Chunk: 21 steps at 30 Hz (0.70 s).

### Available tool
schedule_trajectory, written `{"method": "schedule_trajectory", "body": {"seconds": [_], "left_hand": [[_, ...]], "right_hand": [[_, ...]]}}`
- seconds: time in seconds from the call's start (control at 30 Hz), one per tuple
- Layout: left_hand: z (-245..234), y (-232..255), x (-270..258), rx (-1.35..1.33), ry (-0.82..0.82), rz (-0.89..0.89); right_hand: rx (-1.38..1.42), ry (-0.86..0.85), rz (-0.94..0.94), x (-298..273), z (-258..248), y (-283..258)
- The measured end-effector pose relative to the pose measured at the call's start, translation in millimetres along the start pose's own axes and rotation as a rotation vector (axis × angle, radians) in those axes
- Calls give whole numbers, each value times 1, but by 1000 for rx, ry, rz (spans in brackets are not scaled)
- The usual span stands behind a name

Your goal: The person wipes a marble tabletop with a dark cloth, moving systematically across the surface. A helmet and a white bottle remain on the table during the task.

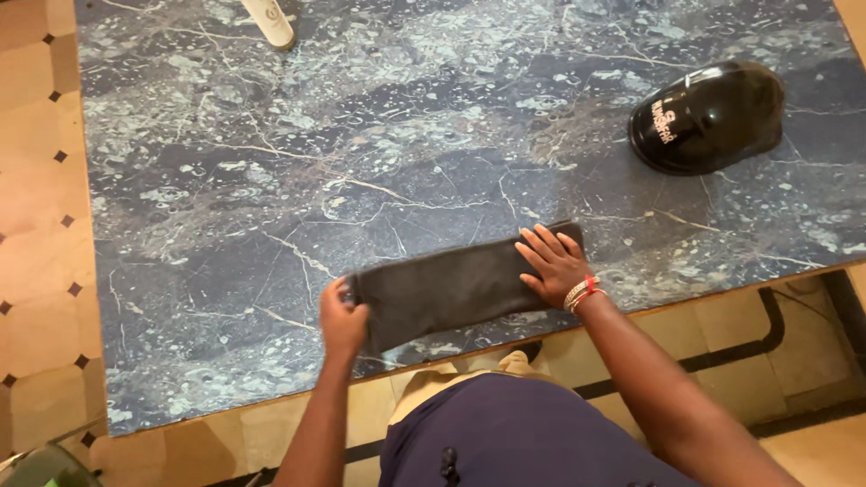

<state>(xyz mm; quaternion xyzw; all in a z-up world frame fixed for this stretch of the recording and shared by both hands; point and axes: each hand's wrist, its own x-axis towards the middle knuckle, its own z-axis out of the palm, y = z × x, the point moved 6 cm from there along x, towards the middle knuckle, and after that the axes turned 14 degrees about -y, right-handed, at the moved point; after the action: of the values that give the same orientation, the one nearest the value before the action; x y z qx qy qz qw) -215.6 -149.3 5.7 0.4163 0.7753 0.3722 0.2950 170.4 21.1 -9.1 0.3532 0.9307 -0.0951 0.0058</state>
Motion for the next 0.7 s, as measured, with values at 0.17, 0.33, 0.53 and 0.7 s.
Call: {"method": "schedule_trajectory", "body": {"seconds": [0.17,0.33,0.53,0.7], "left_hand": [[-3,33,-30,365,-30,317],[108,78,-13,690,-431,459],[108,90,70,817,-439,474],[122,118,156,815,-404,460]], "right_hand": [[42,27,52,4,0,2],[-69,21,177,7,6,-1],[-56,35,233,37,-3,29],[-50,25,313,97,-17,76]]}}
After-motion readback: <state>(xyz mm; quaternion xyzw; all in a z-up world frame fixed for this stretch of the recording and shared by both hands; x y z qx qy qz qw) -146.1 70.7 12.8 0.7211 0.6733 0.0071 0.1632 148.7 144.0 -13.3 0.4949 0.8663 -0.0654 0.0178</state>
